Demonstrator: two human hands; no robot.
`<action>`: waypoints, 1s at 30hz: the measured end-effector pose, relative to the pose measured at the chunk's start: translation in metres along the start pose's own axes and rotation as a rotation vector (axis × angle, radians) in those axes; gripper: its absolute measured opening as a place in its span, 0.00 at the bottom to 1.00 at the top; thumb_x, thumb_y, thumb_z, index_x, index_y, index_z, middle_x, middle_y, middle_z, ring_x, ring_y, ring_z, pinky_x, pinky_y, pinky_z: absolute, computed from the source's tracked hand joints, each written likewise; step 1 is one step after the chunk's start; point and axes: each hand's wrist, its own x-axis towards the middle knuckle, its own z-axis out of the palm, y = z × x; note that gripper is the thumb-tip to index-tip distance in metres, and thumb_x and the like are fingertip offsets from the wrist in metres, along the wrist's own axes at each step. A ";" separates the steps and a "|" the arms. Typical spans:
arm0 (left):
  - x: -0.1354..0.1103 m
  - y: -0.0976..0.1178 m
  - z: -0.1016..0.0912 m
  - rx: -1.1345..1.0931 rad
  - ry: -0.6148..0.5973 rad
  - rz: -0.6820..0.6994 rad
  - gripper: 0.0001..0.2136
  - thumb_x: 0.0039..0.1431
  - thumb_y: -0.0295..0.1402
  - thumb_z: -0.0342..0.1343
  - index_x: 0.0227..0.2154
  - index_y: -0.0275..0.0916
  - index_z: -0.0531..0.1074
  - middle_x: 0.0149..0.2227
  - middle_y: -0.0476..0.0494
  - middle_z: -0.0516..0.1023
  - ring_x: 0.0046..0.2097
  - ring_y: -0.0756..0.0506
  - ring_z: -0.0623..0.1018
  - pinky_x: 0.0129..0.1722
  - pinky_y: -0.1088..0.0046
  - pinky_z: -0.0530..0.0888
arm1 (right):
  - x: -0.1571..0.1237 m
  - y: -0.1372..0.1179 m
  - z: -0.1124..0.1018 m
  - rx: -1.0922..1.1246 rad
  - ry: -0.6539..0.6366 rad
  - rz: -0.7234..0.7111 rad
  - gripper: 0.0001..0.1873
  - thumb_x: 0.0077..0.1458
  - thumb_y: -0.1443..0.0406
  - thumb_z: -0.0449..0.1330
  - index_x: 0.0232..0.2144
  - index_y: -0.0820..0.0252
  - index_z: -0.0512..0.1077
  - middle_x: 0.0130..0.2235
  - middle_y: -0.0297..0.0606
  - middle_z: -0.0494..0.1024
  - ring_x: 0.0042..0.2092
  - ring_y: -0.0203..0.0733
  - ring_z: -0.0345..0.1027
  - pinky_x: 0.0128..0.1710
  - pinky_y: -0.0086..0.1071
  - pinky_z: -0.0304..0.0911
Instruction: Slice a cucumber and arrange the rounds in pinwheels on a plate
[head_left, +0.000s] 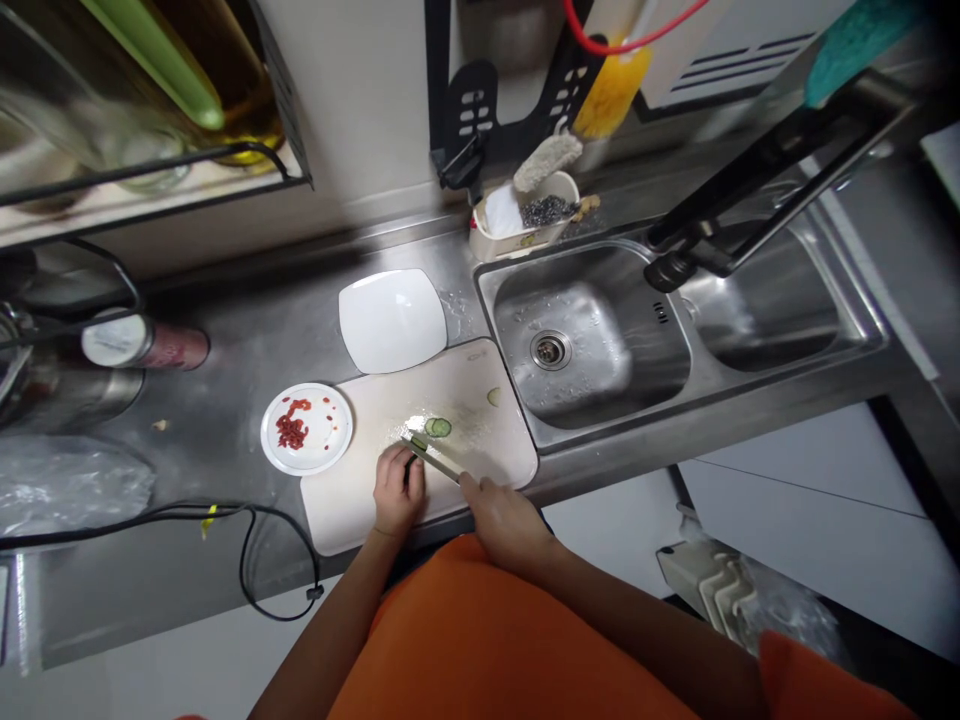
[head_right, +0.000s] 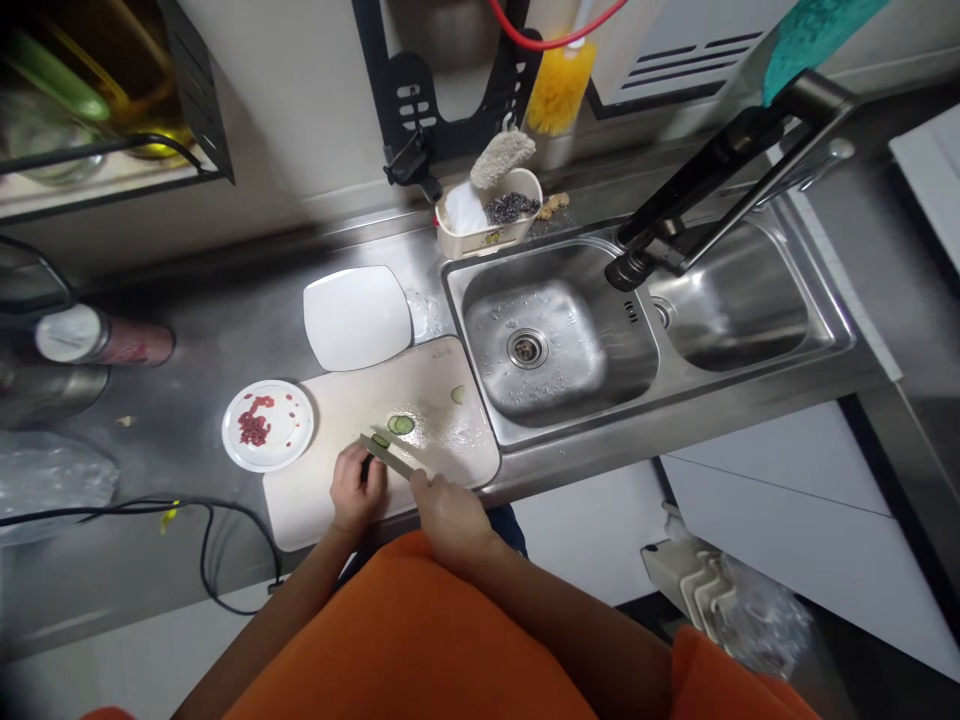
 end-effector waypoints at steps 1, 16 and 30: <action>0.000 0.000 0.000 -0.002 0.001 0.001 0.09 0.59 0.28 0.49 0.42 0.36 0.69 0.42 0.37 0.73 0.48 0.44 0.72 0.48 0.61 0.70 | 0.000 0.000 0.000 0.004 0.004 0.003 0.15 0.58 0.71 0.49 0.49 0.61 0.60 0.37 0.45 0.74 0.40 0.45 0.72 0.33 0.30 0.63; 0.000 -0.001 0.001 -0.007 0.008 -0.010 0.08 0.59 0.29 0.49 0.40 0.36 0.69 0.40 0.38 0.74 0.47 0.44 0.73 0.48 0.62 0.71 | 0.002 -0.002 -0.008 -0.020 0.027 -0.022 0.16 0.60 0.74 0.43 0.48 0.62 0.62 0.38 0.47 0.75 0.39 0.45 0.72 0.33 0.30 0.63; 0.003 0.001 0.001 -0.009 0.006 -0.016 0.08 0.60 0.30 0.48 0.40 0.37 0.69 0.39 0.39 0.74 0.45 0.44 0.73 0.47 0.61 0.72 | 0.015 -0.008 -0.002 -0.039 0.084 -0.032 0.16 0.61 0.73 0.41 0.47 0.62 0.62 0.36 0.46 0.75 0.38 0.44 0.72 0.33 0.31 0.65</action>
